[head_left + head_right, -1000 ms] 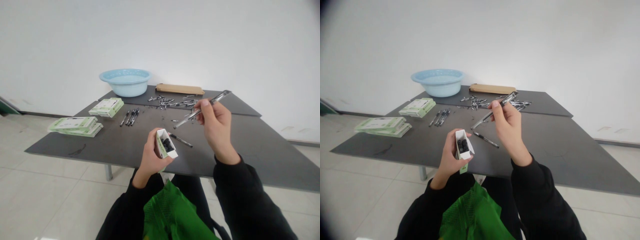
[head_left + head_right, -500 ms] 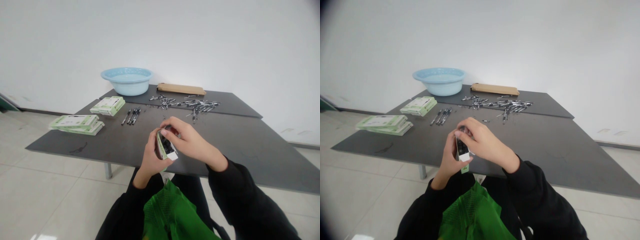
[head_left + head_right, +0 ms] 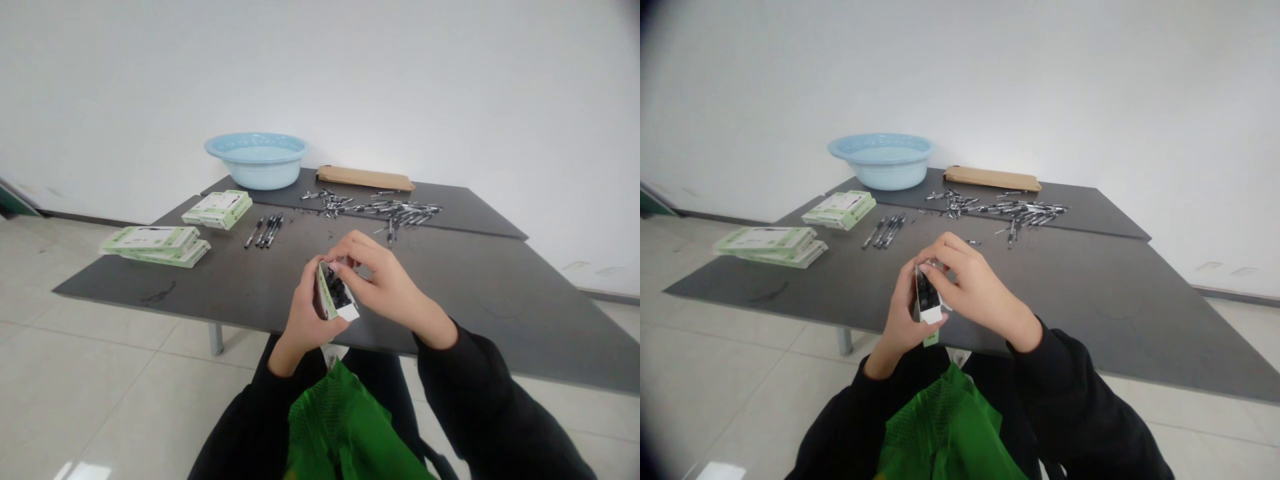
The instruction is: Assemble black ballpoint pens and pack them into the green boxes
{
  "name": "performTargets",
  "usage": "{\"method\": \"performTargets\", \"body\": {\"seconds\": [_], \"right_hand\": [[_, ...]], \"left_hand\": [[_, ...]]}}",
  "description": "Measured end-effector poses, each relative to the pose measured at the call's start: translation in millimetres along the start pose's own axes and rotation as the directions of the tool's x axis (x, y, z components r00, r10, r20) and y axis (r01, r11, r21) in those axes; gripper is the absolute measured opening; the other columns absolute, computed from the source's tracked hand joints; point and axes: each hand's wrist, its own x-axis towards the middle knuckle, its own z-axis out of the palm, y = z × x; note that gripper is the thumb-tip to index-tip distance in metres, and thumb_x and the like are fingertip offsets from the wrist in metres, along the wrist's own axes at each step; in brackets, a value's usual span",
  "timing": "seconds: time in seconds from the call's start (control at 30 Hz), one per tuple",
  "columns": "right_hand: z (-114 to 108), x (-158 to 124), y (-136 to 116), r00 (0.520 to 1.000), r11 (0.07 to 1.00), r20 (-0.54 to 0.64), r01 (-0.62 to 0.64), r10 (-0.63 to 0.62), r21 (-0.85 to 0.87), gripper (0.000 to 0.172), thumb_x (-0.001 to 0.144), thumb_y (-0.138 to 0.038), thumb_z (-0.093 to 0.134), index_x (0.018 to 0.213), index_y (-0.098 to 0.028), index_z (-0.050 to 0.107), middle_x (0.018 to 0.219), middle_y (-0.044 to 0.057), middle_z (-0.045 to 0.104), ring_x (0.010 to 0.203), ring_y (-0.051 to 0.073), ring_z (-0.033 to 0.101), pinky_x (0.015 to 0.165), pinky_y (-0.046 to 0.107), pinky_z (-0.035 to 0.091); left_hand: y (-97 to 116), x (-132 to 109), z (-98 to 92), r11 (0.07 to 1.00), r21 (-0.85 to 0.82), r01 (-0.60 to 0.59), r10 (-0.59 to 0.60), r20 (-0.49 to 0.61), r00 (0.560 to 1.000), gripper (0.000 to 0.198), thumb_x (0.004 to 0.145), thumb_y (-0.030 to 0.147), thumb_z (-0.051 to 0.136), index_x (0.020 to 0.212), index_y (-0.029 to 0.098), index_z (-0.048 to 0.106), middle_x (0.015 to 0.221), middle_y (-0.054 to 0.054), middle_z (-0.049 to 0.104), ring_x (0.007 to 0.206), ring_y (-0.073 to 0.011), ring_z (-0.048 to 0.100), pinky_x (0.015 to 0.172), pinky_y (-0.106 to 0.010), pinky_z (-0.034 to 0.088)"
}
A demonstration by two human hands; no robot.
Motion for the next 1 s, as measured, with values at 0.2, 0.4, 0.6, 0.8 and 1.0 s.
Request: {"method": "performTargets", "body": {"seconds": [0.2,0.4,0.6,0.8,1.0], "right_hand": [[0.3,0.5,1.0,0.998,0.998,0.004,-0.060,0.061,-0.017,0.013,0.092,-0.019,0.052,0.088,-0.019,0.064,0.086,0.003,0.060,0.080,0.014,0.056,0.072,0.027,0.045],[-6.3,-0.6,-5.5,0.989,0.983,0.043,-0.137,0.143,-0.124,0.015,0.092,-0.022,0.053,0.088,-0.018,0.067,0.083,0.003,0.064,0.072,0.013,0.058,0.067,0.025,0.043],[-19.3,2.9,-13.9,0.982,0.970,0.128,-0.112,0.142,-0.214,0.011,0.087,-0.015,0.058,0.088,-0.018,0.068,0.081,0.002,0.068,0.071,0.013,0.059,0.067,0.025,0.043],[-35.4,19.2,-23.3,0.956,0.960,0.286,0.018,0.064,-0.278,0.023,0.089,-0.008,0.049,0.087,-0.017,0.070,0.083,0.004,0.066,0.075,0.015,0.060,0.071,0.026,0.044],[-35.7,22.9,-25.0,0.900,0.954,0.430,0.062,0.073,-0.292,0.030,0.088,-0.005,0.046,0.087,-0.016,0.074,0.078,0.004,0.062,0.069,0.013,0.056,0.066,0.025,0.041]], "left_hand": [[1.8,0.0,-0.6,1.000,0.006,-0.016,0.016,0.011,1.000,0.081,0.065,0.026,0.072,0.137,0.021,0.034,0.125,-0.011,0.054,0.115,-0.0293,0.056,0.093,-0.039,0.049],[2.7,-0.5,-1.2,1.000,0.004,-0.009,0.008,0.015,1.000,0.081,0.065,0.025,0.073,0.136,0.021,0.035,0.126,-0.010,0.054,0.117,-0.0296,0.054,0.096,-0.039,0.047],[4.6,-0.8,-0.5,0.999,-0.018,0.028,-0.028,0.028,0.999,0.077,0.065,0.028,0.074,0.134,0.021,0.039,0.124,-0.010,0.057,0.114,-0.0287,0.057,0.095,-0.038,0.048],[9.0,-0.9,-1.2,0.997,0.073,0.011,-0.013,0.032,0.999,0.076,0.064,0.033,0.076,0.132,0.018,0.047,0.117,-0.009,0.063,0.104,-0.0272,0.062,0.090,-0.037,0.051],[8.2,-1.4,-3.4,0.998,0.057,-0.026,0.026,0.009,1.000,0.074,0.065,0.031,0.075,0.131,0.019,0.047,0.119,-0.007,0.063,0.107,-0.0257,0.062,0.092,-0.034,0.050]]}}
